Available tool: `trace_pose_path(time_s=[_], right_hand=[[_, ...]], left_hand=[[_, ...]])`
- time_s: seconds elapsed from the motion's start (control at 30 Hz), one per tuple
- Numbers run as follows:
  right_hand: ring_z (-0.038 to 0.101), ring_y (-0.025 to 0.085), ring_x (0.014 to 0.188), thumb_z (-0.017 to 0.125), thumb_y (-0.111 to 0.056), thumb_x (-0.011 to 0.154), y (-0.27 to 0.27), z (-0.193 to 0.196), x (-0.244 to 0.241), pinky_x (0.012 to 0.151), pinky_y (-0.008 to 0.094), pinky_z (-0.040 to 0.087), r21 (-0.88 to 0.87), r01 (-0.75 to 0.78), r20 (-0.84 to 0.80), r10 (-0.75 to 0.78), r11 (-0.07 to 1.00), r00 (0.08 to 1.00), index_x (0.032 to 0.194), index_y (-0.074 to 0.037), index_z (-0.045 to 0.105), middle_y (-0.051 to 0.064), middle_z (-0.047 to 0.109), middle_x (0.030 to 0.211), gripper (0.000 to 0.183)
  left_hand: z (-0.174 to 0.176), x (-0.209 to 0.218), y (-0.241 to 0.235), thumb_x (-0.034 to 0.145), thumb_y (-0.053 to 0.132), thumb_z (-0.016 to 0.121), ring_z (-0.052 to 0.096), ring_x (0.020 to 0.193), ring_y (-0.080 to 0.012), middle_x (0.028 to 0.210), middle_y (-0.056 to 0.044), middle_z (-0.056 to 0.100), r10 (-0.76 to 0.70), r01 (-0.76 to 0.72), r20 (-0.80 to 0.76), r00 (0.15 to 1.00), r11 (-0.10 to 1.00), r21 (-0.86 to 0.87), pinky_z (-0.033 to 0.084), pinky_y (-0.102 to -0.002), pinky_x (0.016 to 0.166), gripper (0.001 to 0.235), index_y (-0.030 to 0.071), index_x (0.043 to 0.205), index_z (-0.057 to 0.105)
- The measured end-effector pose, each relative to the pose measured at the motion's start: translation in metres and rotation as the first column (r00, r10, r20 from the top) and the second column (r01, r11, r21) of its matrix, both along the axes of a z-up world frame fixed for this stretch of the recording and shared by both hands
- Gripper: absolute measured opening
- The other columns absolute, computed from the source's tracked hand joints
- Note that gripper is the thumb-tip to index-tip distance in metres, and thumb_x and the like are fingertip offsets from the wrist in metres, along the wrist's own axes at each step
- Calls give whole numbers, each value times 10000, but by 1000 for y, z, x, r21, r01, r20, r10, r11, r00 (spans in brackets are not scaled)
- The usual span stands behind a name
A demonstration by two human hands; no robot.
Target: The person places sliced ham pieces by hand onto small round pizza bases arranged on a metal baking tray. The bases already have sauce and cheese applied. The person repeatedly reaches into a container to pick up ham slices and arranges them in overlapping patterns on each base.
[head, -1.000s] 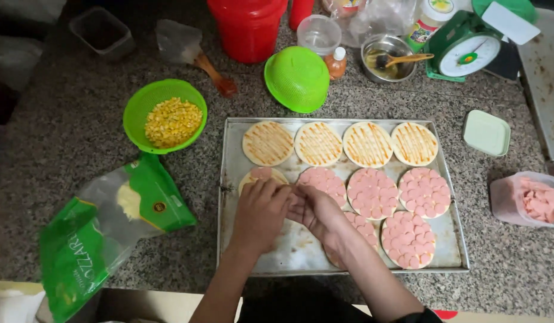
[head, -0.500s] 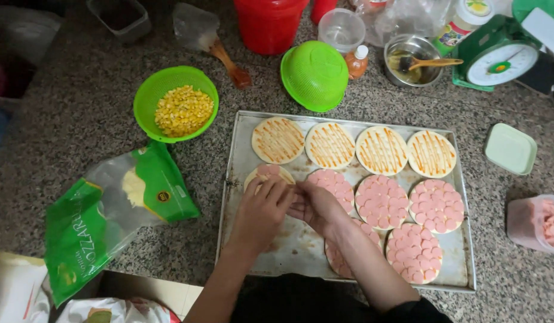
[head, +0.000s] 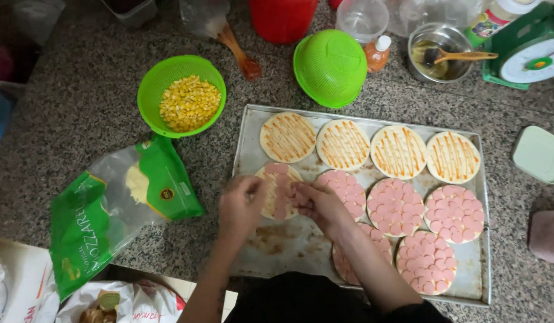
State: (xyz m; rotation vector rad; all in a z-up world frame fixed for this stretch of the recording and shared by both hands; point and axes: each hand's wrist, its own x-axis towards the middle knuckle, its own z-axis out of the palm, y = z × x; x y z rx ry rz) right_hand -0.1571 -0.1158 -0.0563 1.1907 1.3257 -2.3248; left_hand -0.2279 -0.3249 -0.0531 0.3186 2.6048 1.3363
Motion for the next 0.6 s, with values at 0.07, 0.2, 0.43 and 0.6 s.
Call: trace_pose_path(time_s=[0.07,0.2,0.43,0.6], right_hand=[[818,255,797,777,-183,1067,4,-3,-1,751,359,690,8,9,5,-9,1000,1000,1314,59,789,79,684,757,346],[854,355,864,766,-189,1077,11,-18,-2,787,461,714,-12,74,-7,-74,997,997,1373,55,756,173,768,911,384],[862,372,966,709,-136,1085,7,11,-7,859,473,718,-47,81,-28,-82,996,996,1387,47,715,212,823,1081,353],[846,408,1078,682,-69,1076,8,-4,-2,973,512,696,-33,50,-80,-53,998,995,1489,85,700,291,827,1223,441]], left_hand=[[-14,-17,-8,1111,336,740,810,984,-338,987,-94,786,25,-27,-28,999,996,-83,640,-506,894,225,129,1106,828],[-26,-33,-3,1089,400,713,774,1012,-403,962,-148,772,-21,5,-67,998,973,-230,617,-555,905,305,115,1086,825],[-31,-40,12,1074,325,704,781,995,-362,939,-111,782,-187,161,-68,980,946,-282,577,-520,945,252,117,1081,845],[-48,-43,12,1022,381,742,774,997,-306,910,-50,757,-154,104,-93,984,908,-405,545,-491,954,226,171,1025,824]])
